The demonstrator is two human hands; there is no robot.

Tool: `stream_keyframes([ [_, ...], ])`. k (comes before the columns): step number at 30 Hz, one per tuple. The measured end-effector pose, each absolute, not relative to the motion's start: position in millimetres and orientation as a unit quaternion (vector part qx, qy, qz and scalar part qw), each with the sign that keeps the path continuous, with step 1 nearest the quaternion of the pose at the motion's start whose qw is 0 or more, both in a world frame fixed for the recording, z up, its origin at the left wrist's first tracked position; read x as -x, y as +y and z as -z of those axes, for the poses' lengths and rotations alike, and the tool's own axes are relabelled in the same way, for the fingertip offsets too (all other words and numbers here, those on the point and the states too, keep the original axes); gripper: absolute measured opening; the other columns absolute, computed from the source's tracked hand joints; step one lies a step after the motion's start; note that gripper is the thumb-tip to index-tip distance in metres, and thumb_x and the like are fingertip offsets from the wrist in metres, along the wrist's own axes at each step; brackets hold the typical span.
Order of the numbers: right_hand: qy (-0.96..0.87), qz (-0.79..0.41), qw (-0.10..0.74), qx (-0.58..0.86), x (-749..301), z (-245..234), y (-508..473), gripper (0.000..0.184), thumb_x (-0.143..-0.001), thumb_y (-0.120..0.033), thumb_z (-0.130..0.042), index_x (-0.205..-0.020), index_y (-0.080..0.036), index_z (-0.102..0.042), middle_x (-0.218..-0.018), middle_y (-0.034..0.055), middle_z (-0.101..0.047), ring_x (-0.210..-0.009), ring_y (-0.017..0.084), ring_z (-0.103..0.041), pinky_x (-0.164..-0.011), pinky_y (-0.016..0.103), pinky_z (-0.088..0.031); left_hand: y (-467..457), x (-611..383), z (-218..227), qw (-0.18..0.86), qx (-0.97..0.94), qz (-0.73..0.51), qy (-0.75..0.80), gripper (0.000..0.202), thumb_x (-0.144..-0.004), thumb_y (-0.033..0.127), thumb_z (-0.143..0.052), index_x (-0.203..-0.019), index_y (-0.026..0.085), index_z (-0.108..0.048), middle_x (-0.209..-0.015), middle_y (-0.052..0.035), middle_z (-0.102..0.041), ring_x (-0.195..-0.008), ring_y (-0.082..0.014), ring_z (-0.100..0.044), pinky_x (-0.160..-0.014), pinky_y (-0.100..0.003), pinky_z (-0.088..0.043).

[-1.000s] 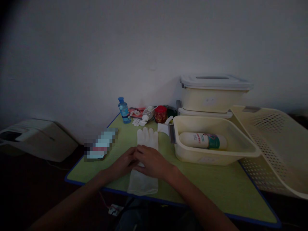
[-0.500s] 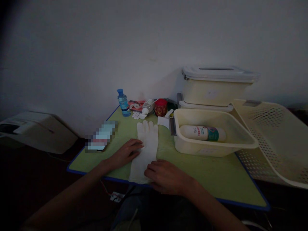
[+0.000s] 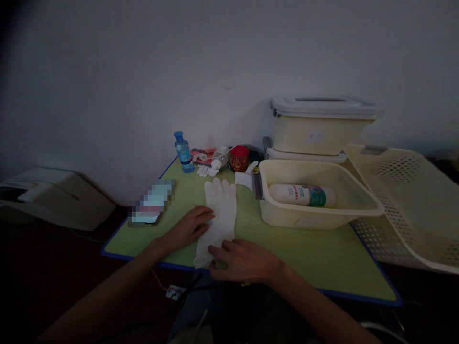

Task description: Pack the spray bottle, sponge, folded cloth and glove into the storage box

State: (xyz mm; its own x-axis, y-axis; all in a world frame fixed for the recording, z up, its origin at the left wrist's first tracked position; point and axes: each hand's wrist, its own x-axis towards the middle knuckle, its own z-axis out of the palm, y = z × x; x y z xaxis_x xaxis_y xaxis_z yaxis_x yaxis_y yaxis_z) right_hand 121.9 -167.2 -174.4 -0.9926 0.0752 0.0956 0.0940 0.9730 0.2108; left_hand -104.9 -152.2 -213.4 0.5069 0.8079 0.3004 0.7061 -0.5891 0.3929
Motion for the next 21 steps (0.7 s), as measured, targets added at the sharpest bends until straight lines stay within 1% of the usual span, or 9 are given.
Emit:
stream_keyframes([
  [2, -0.993, 0.101, 0.050, 0.046, -123, 176, -166, 0.022, -0.086, -0.017, -0.045, -0.104, -0.027, -0.052, -0.118, 0.0052, -0.056, -0.079, 0.013, -0.055, -0.059, 0.023, -0.042, -152, 105, 214, 0.109, -0.861, -0.232, 0.439, 0.028, -0.086, 0.018, -0.045, -0.112, 0.015, -0.055, -0.114, -0.0103, -0.053, -0.109, -0.0201, -0.046, -0.096, -0.037, -0.040],
  [5, -0.989, 0.072, 0.051, 0.118, -124, 179, -165, 0.021, -0.086, -0.025, -0.047, -0.105, -0.024, -0.054, -0.111, 0.0057, -0.060, -0.075, 0.013, -0.056, -0.059, 0.024, -0.045, -152, 105, 214, 0.108, -0.865, -0.226, 0.435, 0.028, -0.086, 0.019, -0.045, -0.112, 0.014, -0.055, -0.114, -0.0106, -0.053, -0.109, -0.0203, -0.045, -0.096, -0.037, -0.040],
  [7, -0.989, 0.064, 0.044, 0.129, -125, 180, -164, 0.016, -0.085, -0.024, -0.048, -0.098, -0.022, -0.059, -0.110, 0.0055, -0.061, -0.078, 0.014, -0.057, -0.061, 0.024, -0.047, -152, 104, 214, 0.106, -0.867, -0.222, 0.434, 0.029, -0.086, 0.018, -0.046, -0.112, 0.013, -0.055, -0.114, -0.0107, -0.053, -0.109, -0.0204, -0.045, -0.096, -0.037, -0.039],
  [9, -0.991, 0.077, 0.035, 0.103, -126, 179, -162, 0.013, -0.085, -0.020, -0.049, -0.089, -0.020, -0.061, -0.116, 0.0059, -0.058, -0.087, 0.016, -0.057, -0.065, 0.025, -0.048, -152, 104, 213, 0.105, -0.868, -0.218, 0.434, 0.029, -0.085, 0.017, -0.047, -0.113, 0.013, -0.055, -0.115, -0.0108, -0.053, -0.110, -0.0206, -0.045, -0.097, -0.037, -0.039],
  [10, -0.991, 0.085, 0.034, 0.097, -126, 179, -162, 0.012, -0.084, -0.018, -0.050, -0.088, -0.019, -0.062, -0.118, 0.0063, -0.057, -0.089, 0.016, -0.057, -0.067, 0.026, -0.048, -152, 104, 213, 0.107, -0.867, -0.216, 0.435, 0.029, -0.085, 0.017, -0.047, -0.113, 0.013, -0.055, -0.116, -0.0109, -0.053, -0.111, -0.0207, -0.045, -0.097, -0.037, -0.039],
  [14, -0.986, 0.103, 0.064, 0.114, -125, 178, -162, 0.020, -0.087, -0.017, -0.046, -0.101, -0.015, -0.061, -0.121, 0.0061, -0.057, -0.091, 0.016, -0.057, -0.075, 0.026, -0.049, -152, 110, 208, 0.134, -0.875, -0.197, 0.422, 0.032, -0.087, 0.019, -0.044, -0.117, 0.014, -0.052, -0.121, -0.0122, -0.051, -0.115, -0.0205, -0.043, -0.099, -0.037, -0.037],
  [17, -0.986, 0.106, 0.080, 0.104, -124, 177, -165, 0.024, -0.089, -0.016, -0.042, -0.106, -0.013, -0.060, -0.121, 0.0066, -0.057, -0.090, 0.016, -0.057, -0.073, 0.027, -0.049, -154, 120, 203, 0.168, -0.889, -0.164, 0.393, 0.039, -0.088, 0.016, -0.038, -0.126, 0.017, -0.044, -0.131, -0.0111, -0.045, -0.123, -0.0188, -0.037, -0.105, -0.038, -0.031],
  [19, -0.986, 0.098, 0.088, 0.106, -124, 174, -167, 0.026, -0.090, -0.015, -0.040, -0.107, -0.013, -0.059, -0.121, 0.0077, -0.057, -0.089, 0.016, -0.057, -0.071, 0.028, -0.050, -155, 126, 201, 0.185, -0.895, -0.139, 0.381, 0.047, -0.085, 0.011, -0.037, -0.131, 0.018, -0.038, -0.137, -0.0104, -0.039, -0.129, -0.0184, -0.031, -0.108, -0.039, -0.026],
  [21, -0.984, 0.080, 0.104, 0.117, -124, 171, -169, 0.028, -0.091, -0.015, -0.037, -0.107, -0.014, -0.059, -0.120, 0.0079, -0.057, -0.089, 0.016, -0.058, -0.072, 0.027, -0.049, -157, 129, 199, 0.194, -0.899, -0.120, 0.373, 0.058, -0.078, 0.007, -0.042, -0.135, 0.017, -0.032, -0.141, -0.0110, -0.033, -0.132, -0.0197, -0.025, -0.109, -0.041, -0.022],
])
